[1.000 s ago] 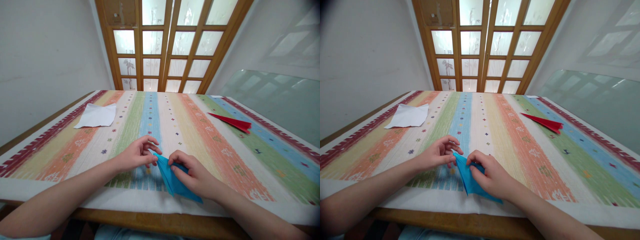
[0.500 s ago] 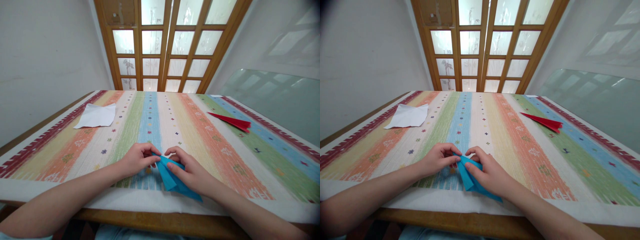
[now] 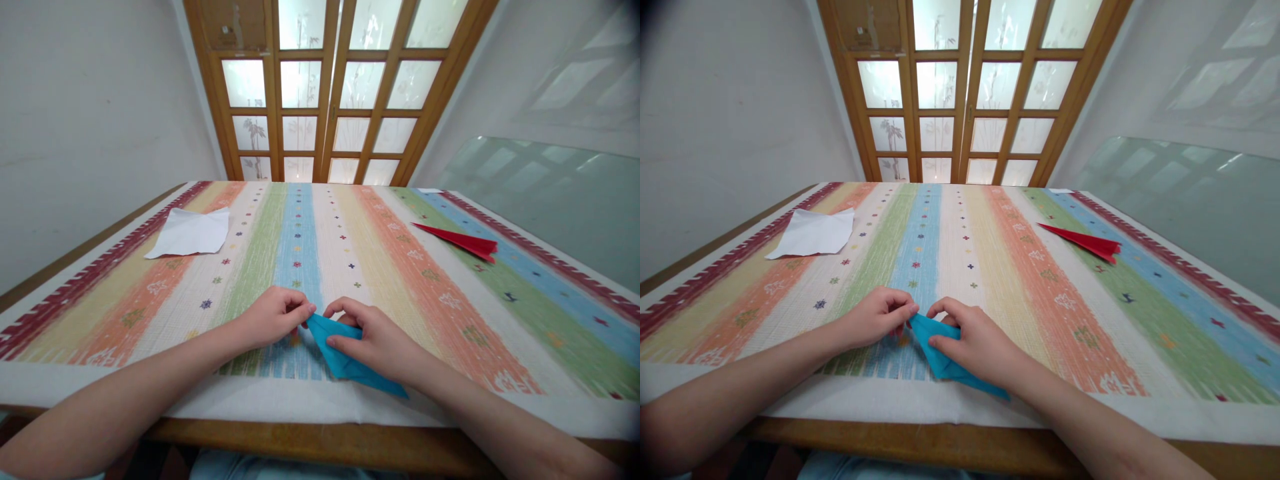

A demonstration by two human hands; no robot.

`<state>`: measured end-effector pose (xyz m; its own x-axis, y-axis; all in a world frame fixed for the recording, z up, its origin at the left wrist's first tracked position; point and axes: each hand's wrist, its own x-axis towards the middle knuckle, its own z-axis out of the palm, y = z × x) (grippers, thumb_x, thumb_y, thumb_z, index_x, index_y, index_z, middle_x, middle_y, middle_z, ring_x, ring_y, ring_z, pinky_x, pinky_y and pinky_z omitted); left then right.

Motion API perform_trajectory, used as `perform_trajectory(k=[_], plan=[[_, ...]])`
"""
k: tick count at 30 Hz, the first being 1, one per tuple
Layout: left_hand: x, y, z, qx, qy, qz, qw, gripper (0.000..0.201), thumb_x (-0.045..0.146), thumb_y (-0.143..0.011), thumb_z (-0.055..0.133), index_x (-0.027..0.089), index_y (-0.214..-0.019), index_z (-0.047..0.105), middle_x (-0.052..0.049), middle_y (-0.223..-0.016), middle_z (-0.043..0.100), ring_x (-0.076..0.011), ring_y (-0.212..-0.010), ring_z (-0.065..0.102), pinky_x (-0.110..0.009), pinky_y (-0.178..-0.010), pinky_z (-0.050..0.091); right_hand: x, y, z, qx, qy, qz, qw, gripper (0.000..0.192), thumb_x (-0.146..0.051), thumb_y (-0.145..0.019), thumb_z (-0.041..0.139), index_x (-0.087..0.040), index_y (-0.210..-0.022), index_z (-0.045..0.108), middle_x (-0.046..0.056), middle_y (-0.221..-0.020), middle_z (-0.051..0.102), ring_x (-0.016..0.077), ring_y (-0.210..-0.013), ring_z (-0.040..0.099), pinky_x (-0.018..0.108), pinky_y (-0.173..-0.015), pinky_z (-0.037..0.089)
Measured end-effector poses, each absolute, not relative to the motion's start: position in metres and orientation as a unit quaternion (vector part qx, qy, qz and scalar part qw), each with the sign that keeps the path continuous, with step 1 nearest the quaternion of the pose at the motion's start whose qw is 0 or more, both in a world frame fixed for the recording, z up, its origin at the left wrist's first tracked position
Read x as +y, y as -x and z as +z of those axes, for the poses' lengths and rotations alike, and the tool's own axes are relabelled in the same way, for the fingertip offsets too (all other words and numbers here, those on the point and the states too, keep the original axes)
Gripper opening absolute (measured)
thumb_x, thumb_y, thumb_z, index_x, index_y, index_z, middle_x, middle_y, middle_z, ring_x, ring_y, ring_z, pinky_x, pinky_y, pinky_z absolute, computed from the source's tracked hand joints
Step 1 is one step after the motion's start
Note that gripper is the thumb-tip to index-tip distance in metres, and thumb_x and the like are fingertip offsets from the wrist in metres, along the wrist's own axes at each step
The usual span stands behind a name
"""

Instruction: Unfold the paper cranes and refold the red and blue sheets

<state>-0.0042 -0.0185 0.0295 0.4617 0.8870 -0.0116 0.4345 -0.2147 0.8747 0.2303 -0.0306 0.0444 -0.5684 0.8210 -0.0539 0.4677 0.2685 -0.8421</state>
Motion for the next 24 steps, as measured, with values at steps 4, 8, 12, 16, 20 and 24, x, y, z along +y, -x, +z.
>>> perform_trajectory(k=[4,8,12,16,20,24], plan=[[-0.017,0.008,0.036,0.405,-0.814,0.197,0.367,0.039,0.038,-0.097,0.051,0.017,-0.066,0.060,0.001,-0.059,0.059,-0.0118,-0.055,0.051,-0.023,-0.056,0.035,-0.024,-0.236,0.042,-0.777,0.411,0.446,0.166,0.029,-0.020,-0.082,0.067,-0.024,-0.110,0.064,-0.003,-0.076,0.065,0.0133,-0.064,0.057,0.024,-0.057,0.041],[-0.017,0.011,0.042,0.385,-0.824,0.128,0.397,0.037,0.037,-0.098,0.049,0.018,-0.070,0.062,0.000,-0.064,0.063,-0.0129,-0.058,0.054,-0.024,-0.058,0.038,-0.011,-0.248,0.037,-0.788,0.410,0.439,0.134,0.039,-0.021,-0.079,0.070,-0.025,-0.117,0.064,0.001,-0.094,0.070,0.0172,-0.077,0.063,0.026,-0.062,0.046],[-0.015,0.014,0.045,0.393,-0.808,0.077,0.431,0.034,0.038,-0.098,0.049,0.018,-0.074,0.062,-0.001,-0.066,0.064,-0.0137,-0.058,0.055,-0.024,-0.058,0.040,0.001,-0.260,0.031,-0.798,0.413,0.420,0.127,0.051,-0.022,-0.075,0.076,-0.025,-0.125,0.065,0.004,-0.108,0.070,0.0217,-0.091,0.065,0.031,-0.073,0.050],[-0.007,0.019,0.034,0.450,-0.782,0.158,0.401,0.035,0.040,-0.098,0.049,0.019,-0.071,0.059,0.000,-0.061,0.060,-0.0138,-0.056,0.053,-0.025,-0.056,0.038,0.012,-0.267,0.029,-0.773,0.433,0.380,0.264,0.049,-0.030,-0.083,0.073,-0.027,-0.131,0.062,0.008,-0.128,0.065,0.0264,-0.114,0.062,0.041,-0.092,0.050],[0.004,0.022,0.019,0.506,-0.695,0.298,0.415,0.033,0.042,-0.098,0.048,0.018,-0.077,0.057,-0.001,-0.067,0.061,-0.0125,-0.054,0.054,-0.024,-0.053,0.039,0.022,-0.275,0.032,-0.689,0.466,0.242,0.499,0.030,-0.039,-0.092,0.065,-0.026,-0.119,0.062,0.009,-0.128,0.063,0.0259,-0.116,0.059,0.044,-0.097,0.047],[0.006,0.019,0.016,0.505,-0.603,0.438,0.436,0.035,0.048,-0.097,0.052,0.017,-0.079,0.056,-0.001,-0.071,0.060,-0.0103,-0.053,0.052,-0.022,-0.049,0.040,0.025,-0.275,0.033,-0.627,0.459,0.339,0.531,0.024,-0.046,-0.094,0.062,-0.022,-0.088,0.059,0.003,-0.089,0.063,0.0183,-0.082,0.060,0.033,-0.074,0.050]])
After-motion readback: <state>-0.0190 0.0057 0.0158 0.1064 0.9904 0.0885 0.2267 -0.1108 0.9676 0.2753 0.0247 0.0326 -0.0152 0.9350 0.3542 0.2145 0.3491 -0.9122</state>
